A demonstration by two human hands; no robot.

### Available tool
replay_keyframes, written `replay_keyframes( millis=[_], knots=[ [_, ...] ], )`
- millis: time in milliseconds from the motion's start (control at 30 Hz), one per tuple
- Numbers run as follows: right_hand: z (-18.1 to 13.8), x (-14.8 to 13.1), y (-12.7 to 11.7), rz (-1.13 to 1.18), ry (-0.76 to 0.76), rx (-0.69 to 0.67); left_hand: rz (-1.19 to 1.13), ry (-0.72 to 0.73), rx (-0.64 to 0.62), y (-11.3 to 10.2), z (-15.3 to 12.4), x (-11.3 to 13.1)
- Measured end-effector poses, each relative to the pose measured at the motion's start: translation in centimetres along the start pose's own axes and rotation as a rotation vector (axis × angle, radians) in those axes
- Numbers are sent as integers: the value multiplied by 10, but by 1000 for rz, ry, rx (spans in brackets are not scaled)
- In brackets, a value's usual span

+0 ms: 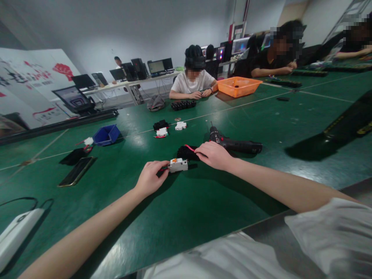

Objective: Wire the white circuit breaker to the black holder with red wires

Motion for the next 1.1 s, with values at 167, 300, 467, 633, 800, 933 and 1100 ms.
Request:
replay_keyframes(
  millis=[167,300,467,633,800,933,1100],
  knots=[
    [-1,0,-1,23,60,-20,0,-9,-18,1,0,-1],
    [-1,1,-1,28,66,-36,-7,-17,-23,0,-1,-4],
    [-1,5,-1,46,93,-37,3,-33,-13,-4,-3,-13],
    [-2,6,-1,45,117,-58,17,-37,1,-8,-1,-25],
    [-3,10,2,14,163,-86,14,-31,13,-9,2,-33],
    [-3,12,0,42,179,-58,17,-48,1,-8,2,-34],
    [0,6,-10,109,112,-17,0,-55,6,-8,2,-33]
  ],
)
Point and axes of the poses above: each hand's wrist, its own z-axis towards the middle knuckle, its own y-axis out of the palm, x = y × z, the point moved 3 cm from there along z, towards the middle knuckle, and after that the axes turned 8 degrees about x, right-handed, at the moved point
